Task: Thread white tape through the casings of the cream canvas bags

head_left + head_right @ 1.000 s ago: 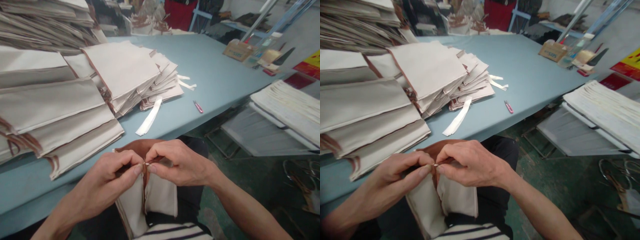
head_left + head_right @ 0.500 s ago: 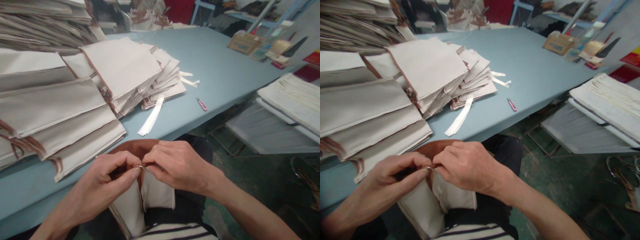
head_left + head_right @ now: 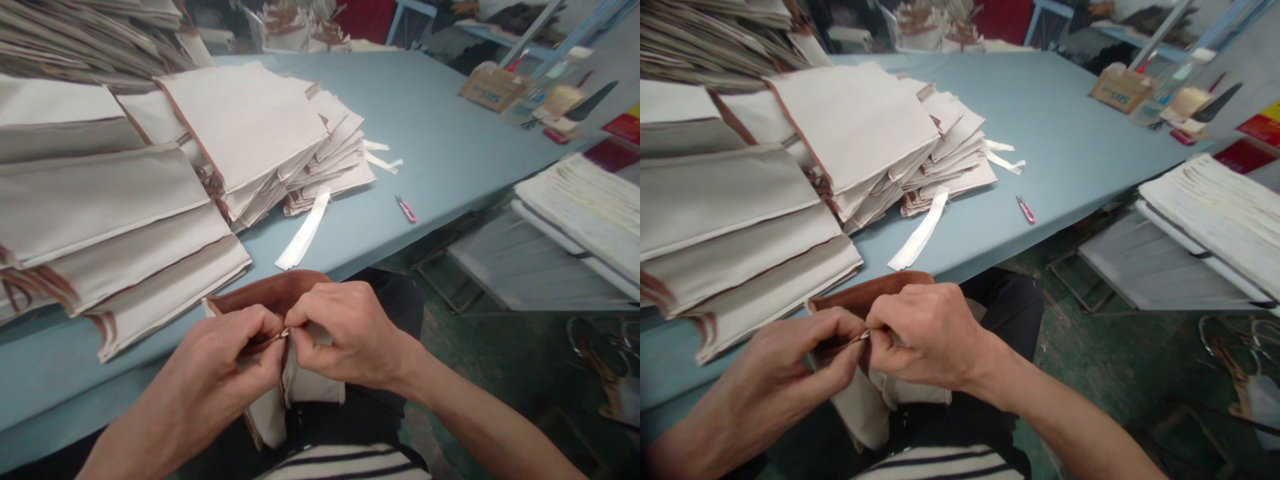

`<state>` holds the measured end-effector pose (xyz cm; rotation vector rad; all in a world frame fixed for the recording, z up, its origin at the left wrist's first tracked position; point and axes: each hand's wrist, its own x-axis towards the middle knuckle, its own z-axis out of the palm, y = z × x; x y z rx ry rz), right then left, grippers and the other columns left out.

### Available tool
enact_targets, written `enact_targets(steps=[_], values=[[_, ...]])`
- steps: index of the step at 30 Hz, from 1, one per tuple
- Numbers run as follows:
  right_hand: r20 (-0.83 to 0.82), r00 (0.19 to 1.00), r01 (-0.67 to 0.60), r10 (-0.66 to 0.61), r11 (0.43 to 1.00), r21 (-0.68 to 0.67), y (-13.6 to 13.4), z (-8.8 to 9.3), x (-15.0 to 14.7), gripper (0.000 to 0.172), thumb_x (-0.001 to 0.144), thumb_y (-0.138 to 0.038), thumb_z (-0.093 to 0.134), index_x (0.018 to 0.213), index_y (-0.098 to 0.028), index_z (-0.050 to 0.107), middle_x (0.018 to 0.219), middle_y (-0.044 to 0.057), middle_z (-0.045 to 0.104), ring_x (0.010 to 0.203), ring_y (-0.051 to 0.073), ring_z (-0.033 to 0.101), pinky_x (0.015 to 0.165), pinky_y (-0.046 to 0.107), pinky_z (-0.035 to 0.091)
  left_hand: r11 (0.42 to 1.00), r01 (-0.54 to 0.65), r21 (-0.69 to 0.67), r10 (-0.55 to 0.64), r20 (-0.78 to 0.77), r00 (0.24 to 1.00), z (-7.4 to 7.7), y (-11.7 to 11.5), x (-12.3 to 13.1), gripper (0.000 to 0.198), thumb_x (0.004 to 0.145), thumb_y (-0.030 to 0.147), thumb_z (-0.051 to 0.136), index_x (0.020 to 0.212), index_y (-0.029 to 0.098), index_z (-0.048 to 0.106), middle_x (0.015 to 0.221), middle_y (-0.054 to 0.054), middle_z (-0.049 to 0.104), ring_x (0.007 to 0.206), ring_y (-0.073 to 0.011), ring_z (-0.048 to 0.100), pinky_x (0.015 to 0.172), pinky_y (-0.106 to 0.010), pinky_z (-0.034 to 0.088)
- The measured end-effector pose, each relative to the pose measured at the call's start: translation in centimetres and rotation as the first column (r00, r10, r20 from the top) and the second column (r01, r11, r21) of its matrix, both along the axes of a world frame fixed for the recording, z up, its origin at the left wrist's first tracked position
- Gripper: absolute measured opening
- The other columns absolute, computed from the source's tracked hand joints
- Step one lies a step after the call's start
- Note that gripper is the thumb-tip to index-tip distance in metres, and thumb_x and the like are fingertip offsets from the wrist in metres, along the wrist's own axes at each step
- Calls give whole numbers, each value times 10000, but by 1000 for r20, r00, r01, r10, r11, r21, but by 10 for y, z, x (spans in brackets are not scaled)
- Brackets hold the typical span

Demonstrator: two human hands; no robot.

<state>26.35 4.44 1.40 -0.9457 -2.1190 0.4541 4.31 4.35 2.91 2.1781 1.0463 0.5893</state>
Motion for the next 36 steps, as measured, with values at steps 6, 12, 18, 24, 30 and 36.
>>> enact_targets(steps=[6, 12, 18, 24, 30, 36], values=[[-113, 993, -64, 39, 971, -231, 5, 1, -8, 115, 870, -122, 609, 804, -195, 669, 762, 2, 785, 639, 123, 680, 619, 229, 451, 995, -79, 63, 77, 27, 997, -3, -2, -1, 225, 914, 156, 557, 701, 226, 579, 555, 99, 538, 460, -80, 445, 458, -216, 325], [63, 995, -65, 78, 981, -184, 7, 7, -18, 161, 952, -152, 558, 847, -185, 676, 790, 30, 785, 703, 158, 705, 656, 265, 447, 989, -133, 57, 135, -32, 990, 2, -4, -12, 153, 924, 171, 578, 801, 221, 654, 651, 76, 647, 544, -101, 570, 535, -229, 386], [109, 992, -31, 69, 948, -317, 10, 21, -25, 68, 895, -165, 629, 937, -171, 681, 893, 34, 803, 775, 166, 710, 692, 275, 435, 981, -118, 151, 126, -44, 991, 8, 2, -16, 186, 926, 165, 564, 750, 226, 565, 608, 97, 532, 504, -91, 441, 525, -248, 330], [150, 987, -18, 50, 978, -209, 13, 29, -24, 121, 861, -184, 561, 746, -208, 529, 726, 0, 660, 648, 145, 526, 618, 311, 315, 979, -31, 202, 38, -33, 999, 18, 8, -15, 167, 995, 138, 552, 895, 251, 625, 734, 100, 662, 595, -87, 584, 602, -227, 400], [19, 991, -116, 131, 930, -349, 17, 33, -9, 117, 807, -186, 549, 716, -219, 483, 691, -31, 579, 654, 132, 511, 631, 284, 345, 955, 163, 248, -159, -35, 987, 13, 9, -16, 151, 1106, 146, 490, 1110, 269, 577, 904, 32, 715, 741, -122, 680, 674, -214, 475], [-324, 929, -359, 177, 640, -680, 17, 23, 10, 82, 751, -224, 669, 717, -190, 603, 671, -60, 564, 628, 103, 484, 598, 221, 368, 905, 307, 296, -303, -59, 951, 10, 11, -9, 209, 1164, 176, 394, 1127, 244, 588, 821, 8, 683, 638, -141, 644, 590, -241, 475]])
